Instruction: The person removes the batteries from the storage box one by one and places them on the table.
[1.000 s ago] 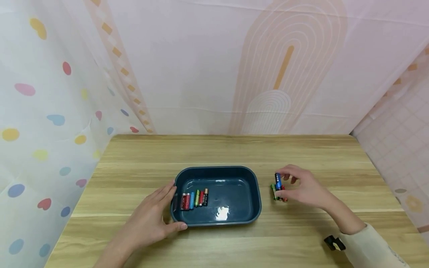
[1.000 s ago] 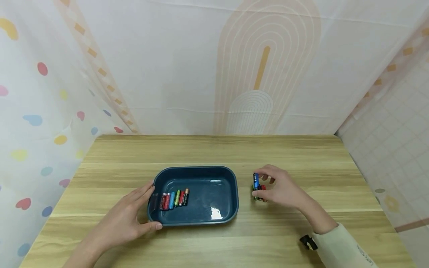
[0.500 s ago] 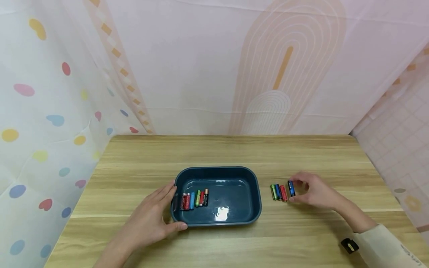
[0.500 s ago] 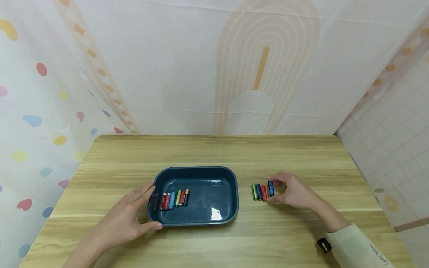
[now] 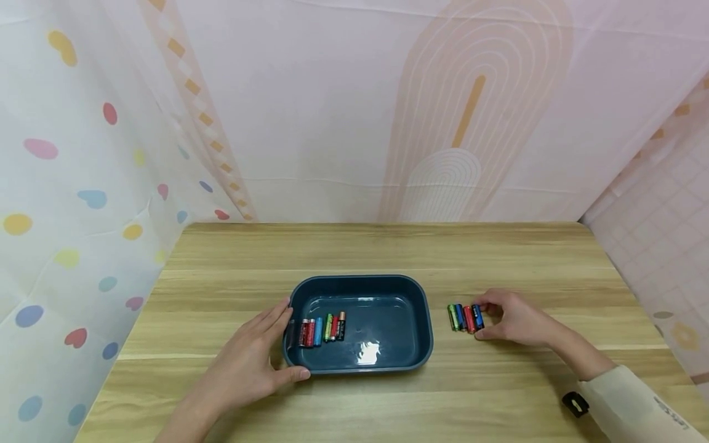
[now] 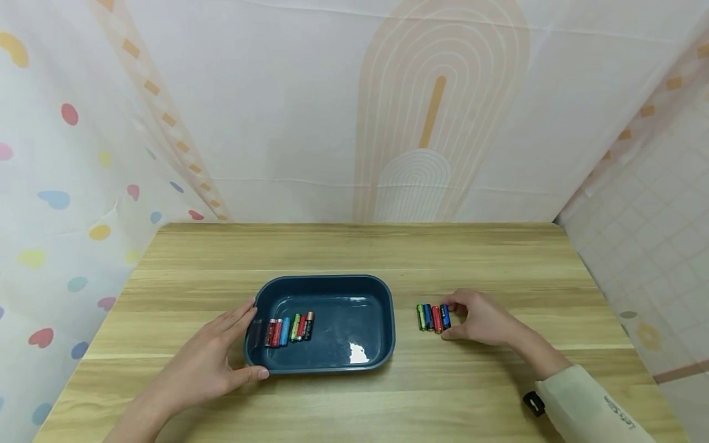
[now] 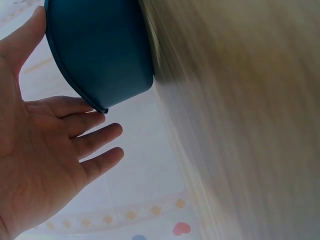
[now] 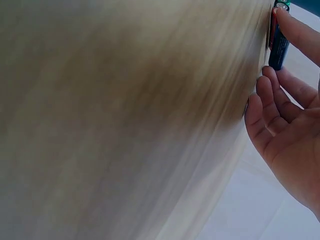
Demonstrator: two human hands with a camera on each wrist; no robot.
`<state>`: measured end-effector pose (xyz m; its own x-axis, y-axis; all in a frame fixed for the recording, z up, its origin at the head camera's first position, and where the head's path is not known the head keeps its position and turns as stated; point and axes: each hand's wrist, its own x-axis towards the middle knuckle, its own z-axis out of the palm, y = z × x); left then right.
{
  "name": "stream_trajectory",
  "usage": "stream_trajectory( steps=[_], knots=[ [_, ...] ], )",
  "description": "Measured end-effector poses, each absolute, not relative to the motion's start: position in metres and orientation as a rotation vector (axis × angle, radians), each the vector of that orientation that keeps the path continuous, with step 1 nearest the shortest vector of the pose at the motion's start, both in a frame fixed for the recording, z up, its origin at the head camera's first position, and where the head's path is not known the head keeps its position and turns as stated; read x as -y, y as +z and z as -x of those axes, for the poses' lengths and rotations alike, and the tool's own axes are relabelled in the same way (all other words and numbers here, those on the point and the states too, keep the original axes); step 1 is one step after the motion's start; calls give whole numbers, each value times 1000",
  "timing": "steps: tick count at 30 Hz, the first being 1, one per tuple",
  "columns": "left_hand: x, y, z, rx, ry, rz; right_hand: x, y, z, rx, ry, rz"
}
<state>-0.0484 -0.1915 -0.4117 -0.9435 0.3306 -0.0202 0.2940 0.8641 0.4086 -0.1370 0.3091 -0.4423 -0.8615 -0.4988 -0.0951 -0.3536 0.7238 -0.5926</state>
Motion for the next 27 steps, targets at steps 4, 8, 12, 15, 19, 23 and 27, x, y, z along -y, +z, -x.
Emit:
stream_trajectory(
  steps=[4, 8, 12, 15, 19, 23, 27],
  knots=[
    [191, -412, 49, -2950, 618, -498, -308, -444, 139, -2686, -828, 693],
    [191, -413, 49, -2943, 613, -488, -307, -445, 139, -2702, -810, 691],
    [191, -415, 49, -2934, 618, -479, -306, -445, 139, -2712, -790, 687],
    [191, -415, 48, -2936, 625, -481, -306, -444, 139, -2706, -787, 694],
    [191, -415, 49, -2936, 629, -479, -306, -441, 137, -2686, -820, 686],
    [190, -414, 49, -2929, 632, -478, -308, -434, 135, -2696, -928, 710],
    [192, -413, 49, -2936, 635, -482, -307, -428, 135, -2770, -1064, 845]
  ],
)
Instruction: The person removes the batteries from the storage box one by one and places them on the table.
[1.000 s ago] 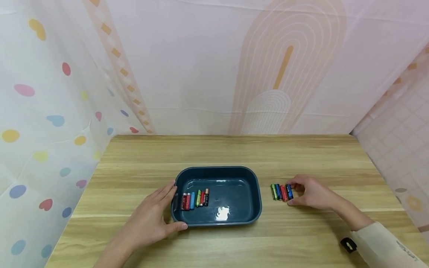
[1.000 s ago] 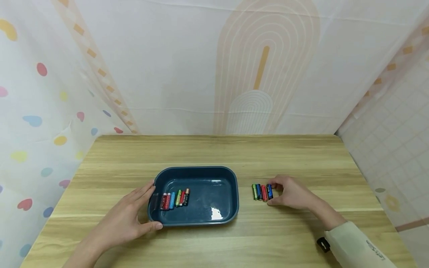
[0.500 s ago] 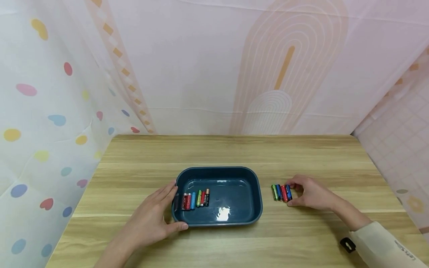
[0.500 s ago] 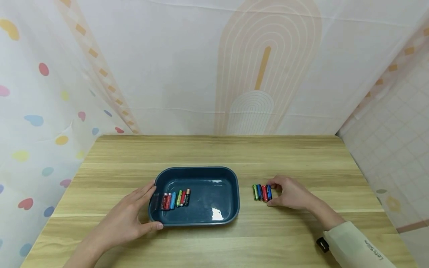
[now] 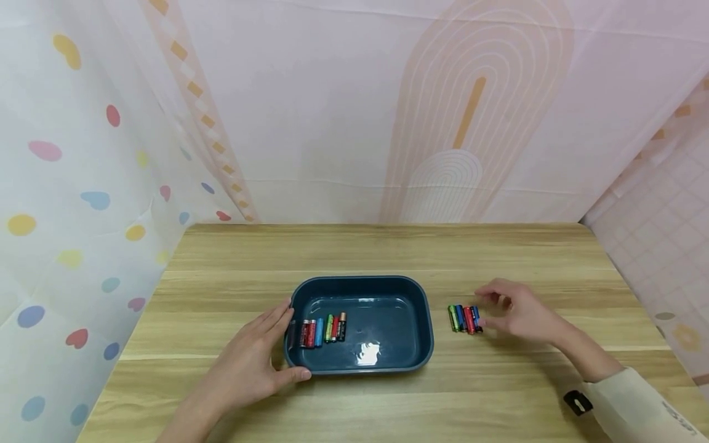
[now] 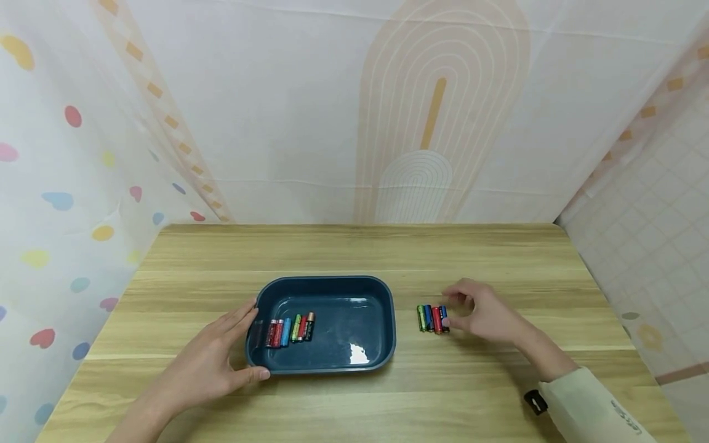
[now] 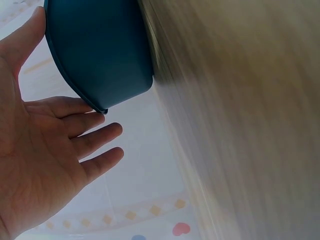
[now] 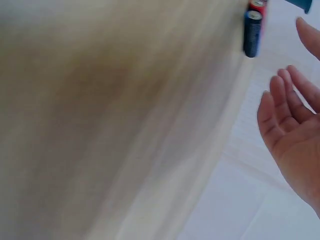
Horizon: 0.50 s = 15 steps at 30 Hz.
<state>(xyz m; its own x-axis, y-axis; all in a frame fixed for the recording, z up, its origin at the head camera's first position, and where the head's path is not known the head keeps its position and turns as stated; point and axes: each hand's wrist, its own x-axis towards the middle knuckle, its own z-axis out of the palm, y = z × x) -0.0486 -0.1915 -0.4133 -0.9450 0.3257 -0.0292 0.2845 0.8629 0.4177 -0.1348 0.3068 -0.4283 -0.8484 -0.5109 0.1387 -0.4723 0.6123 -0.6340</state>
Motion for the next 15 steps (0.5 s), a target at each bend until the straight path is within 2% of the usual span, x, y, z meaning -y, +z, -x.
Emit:
stream_trajectory(
  steps=[15],
  knots=[
    [191, -413, 48, -2946, 631, -493, -268, -393, 129, -2829, -1333, 1115]
  ],
)
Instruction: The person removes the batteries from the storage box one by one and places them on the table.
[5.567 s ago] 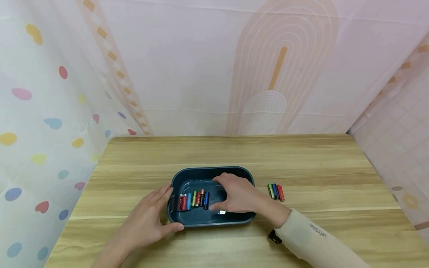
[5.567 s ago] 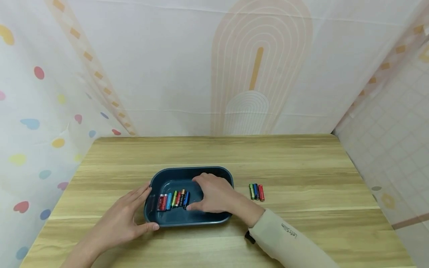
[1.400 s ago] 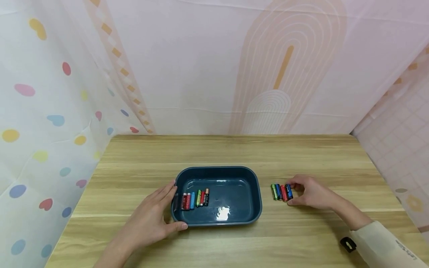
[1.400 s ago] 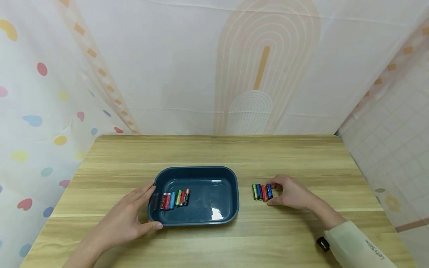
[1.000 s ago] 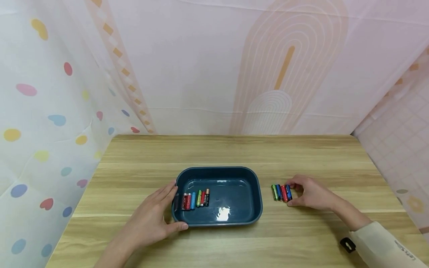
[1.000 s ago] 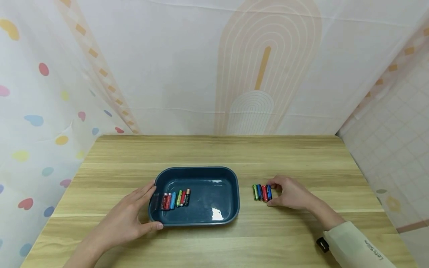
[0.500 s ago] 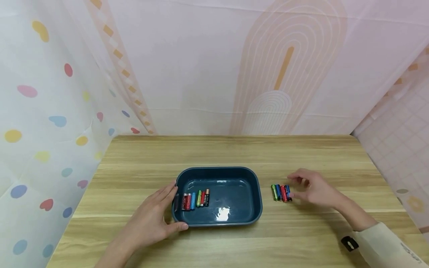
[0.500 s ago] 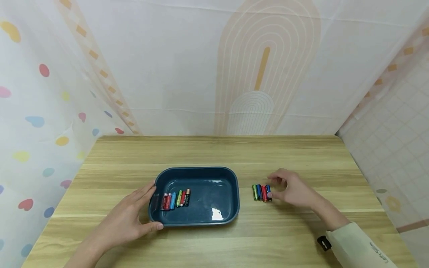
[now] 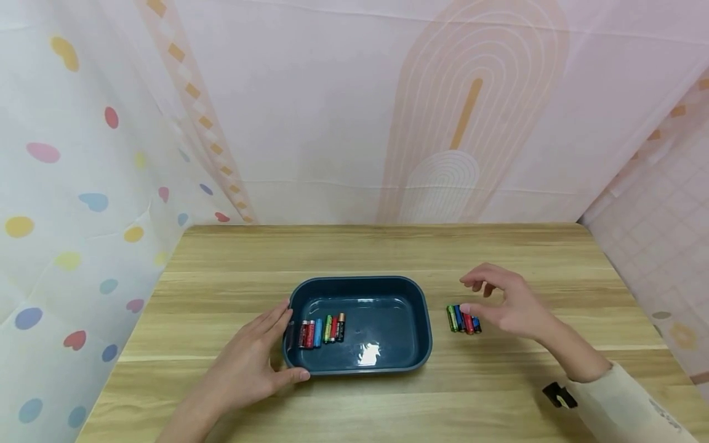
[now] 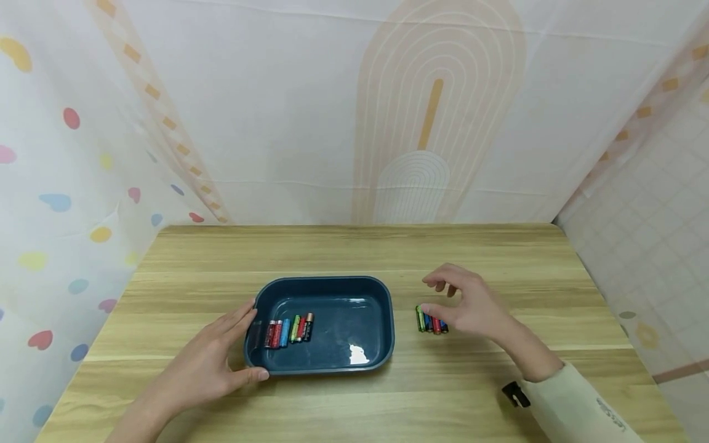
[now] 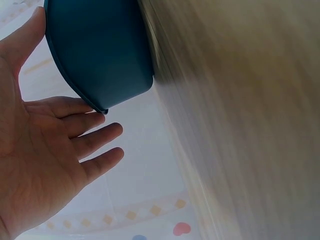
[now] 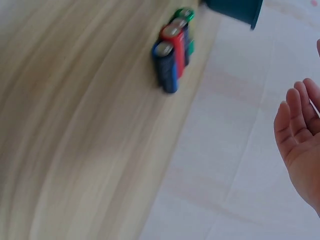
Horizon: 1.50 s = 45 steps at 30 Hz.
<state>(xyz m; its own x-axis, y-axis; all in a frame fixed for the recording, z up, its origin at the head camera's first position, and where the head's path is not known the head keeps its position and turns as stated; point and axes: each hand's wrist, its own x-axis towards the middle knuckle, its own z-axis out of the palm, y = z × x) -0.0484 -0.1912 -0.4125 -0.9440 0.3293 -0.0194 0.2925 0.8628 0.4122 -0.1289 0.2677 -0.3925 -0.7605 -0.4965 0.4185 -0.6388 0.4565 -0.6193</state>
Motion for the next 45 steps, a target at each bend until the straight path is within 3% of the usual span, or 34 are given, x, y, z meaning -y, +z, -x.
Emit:
stream_trajectory(
  steps=[18, 45],
  knots=[
    [188, -416, 48, -2928, 631, -477, -210, -389, 128, 2442, 1283, -1210],
    [188, -415, 48, -2924, 632, -469, -116, -400, 128, 2871, 1062, -1193]
  ],
)
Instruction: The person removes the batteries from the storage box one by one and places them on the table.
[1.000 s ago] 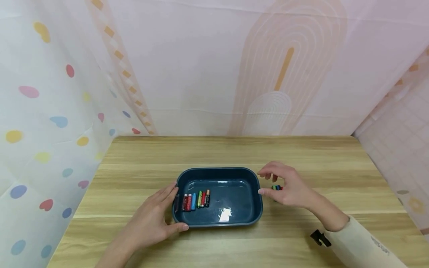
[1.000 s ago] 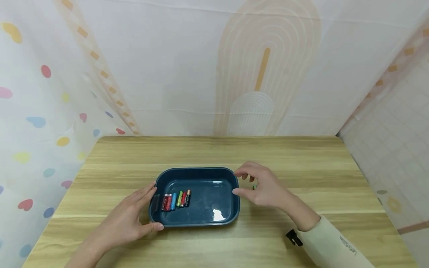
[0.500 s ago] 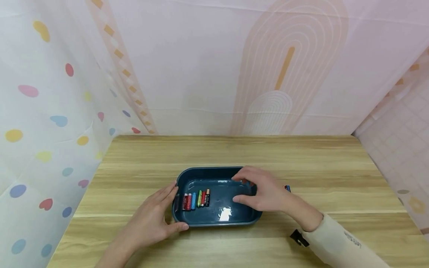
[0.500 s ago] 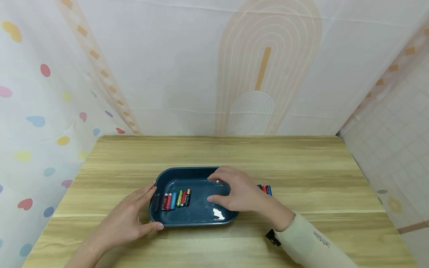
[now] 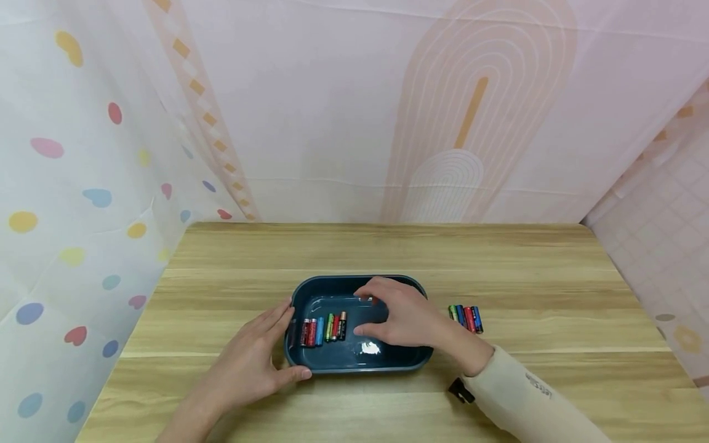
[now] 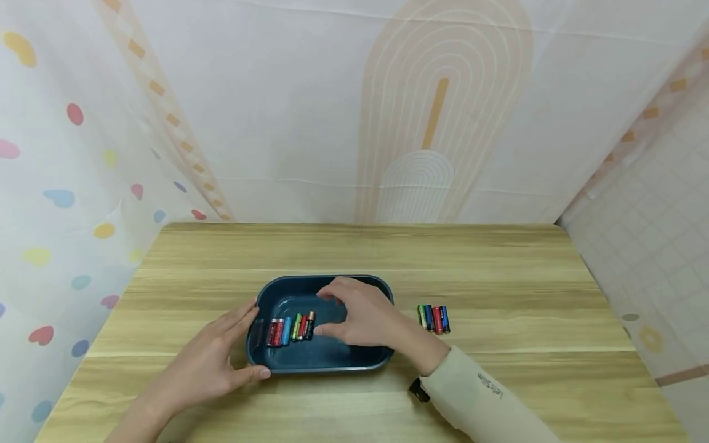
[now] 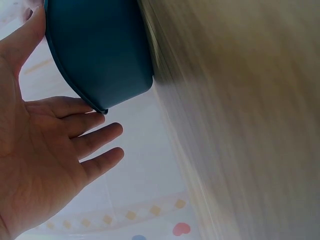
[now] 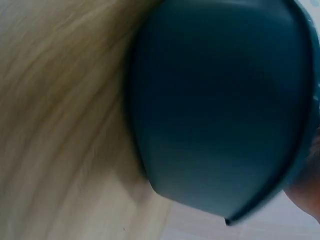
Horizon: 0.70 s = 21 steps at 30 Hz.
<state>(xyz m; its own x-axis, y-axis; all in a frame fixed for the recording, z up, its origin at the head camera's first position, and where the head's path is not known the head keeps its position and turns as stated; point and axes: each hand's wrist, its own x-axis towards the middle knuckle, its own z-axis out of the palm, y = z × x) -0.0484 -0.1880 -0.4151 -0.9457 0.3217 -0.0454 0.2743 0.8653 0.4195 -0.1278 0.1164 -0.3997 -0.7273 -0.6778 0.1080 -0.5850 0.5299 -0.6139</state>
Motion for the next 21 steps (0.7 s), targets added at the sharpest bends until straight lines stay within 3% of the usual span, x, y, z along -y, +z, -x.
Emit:
stream_trajectory(
  steps=[21],
  knots=[
    [186, -413, 47, -2957, 626, -549, -78, -428, 142, -2588, -675, 1024]
  ],
)
